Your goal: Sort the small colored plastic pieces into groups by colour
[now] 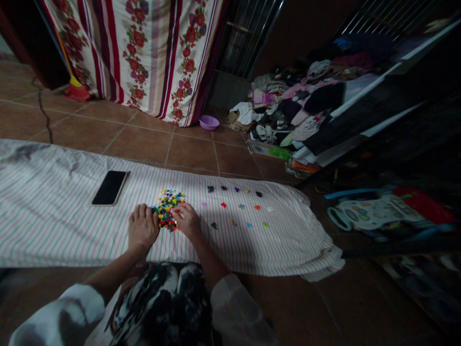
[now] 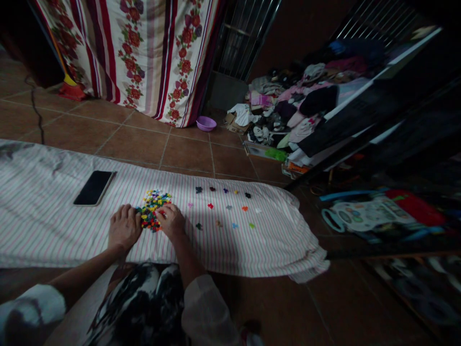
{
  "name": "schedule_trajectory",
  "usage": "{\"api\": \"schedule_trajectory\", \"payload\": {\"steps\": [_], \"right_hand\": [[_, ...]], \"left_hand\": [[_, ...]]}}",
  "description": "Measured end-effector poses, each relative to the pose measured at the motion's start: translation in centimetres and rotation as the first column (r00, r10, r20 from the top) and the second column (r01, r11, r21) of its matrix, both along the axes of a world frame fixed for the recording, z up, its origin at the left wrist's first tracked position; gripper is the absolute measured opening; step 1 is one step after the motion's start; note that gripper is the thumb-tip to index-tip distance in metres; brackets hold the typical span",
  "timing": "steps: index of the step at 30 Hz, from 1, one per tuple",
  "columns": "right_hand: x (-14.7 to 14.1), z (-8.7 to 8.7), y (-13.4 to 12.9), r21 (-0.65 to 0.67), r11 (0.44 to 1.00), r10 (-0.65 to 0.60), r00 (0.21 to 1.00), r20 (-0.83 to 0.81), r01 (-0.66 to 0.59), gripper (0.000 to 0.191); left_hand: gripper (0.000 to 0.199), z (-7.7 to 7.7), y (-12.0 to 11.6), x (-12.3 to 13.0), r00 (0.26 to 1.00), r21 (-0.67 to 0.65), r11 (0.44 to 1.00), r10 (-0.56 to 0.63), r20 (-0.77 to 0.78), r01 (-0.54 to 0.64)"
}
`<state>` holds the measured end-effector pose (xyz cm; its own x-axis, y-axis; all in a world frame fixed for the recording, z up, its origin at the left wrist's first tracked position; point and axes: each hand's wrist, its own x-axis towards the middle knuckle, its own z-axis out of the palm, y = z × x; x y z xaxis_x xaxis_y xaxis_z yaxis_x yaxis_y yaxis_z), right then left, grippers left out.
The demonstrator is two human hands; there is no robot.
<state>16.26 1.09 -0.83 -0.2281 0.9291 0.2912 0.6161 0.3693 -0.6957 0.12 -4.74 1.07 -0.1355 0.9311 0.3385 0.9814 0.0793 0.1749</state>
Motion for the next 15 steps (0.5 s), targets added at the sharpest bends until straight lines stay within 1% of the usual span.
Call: {"api": "schedule_trajectory", "payload": {"steps": [3, 7, 10, 13, 15], "right_hand": [[0.2, 0.0, -0.2, -0.018, 0.999, -0.031, 0.995, -0.094, 0.03, 0.011], [0.5, 0.1, -0.3, -0.058, 0.996, -0.073, 0.978, -0.194, 0.063, 0.012], [0.6, -0.1, -0.2, -0.126, 0.987, -0.128, 0.96, -0.25, 0.099, 0.013], [0.9, -0.1, -0.1, -0.183, 0.973, -0.19, 0.943, -0.274, 0.142, 0.013], [1.3, 0.0, 0.2, -0.172, 0.969, -0.216, 0.941, -0.26, 0.175, 0.013]], "left_hand": [[0.036, -0.2, 0.0, -0.1, 1.0, 0.0, 1.0, 0.001, 0.005, -0.001], [0.035, -0.2, 0.1, -0.1, 0.999, 0.013, 1.0, 0.004, 0.053, -0.004], [0.036, -0.1, 0.1, 0.0, 0.998, 0.011, 1.0, 0.007, 0.06, -0.008], [0.037, 0.0, 0.1, 0.1, 0.999, 0.014, 1.0, 0.008, 0.031, -0.008], [0.037, -0.1, 0.1, 0.1, 1.0, 0.017, 1.0, 0.009, 0.022, -0.009]]}}
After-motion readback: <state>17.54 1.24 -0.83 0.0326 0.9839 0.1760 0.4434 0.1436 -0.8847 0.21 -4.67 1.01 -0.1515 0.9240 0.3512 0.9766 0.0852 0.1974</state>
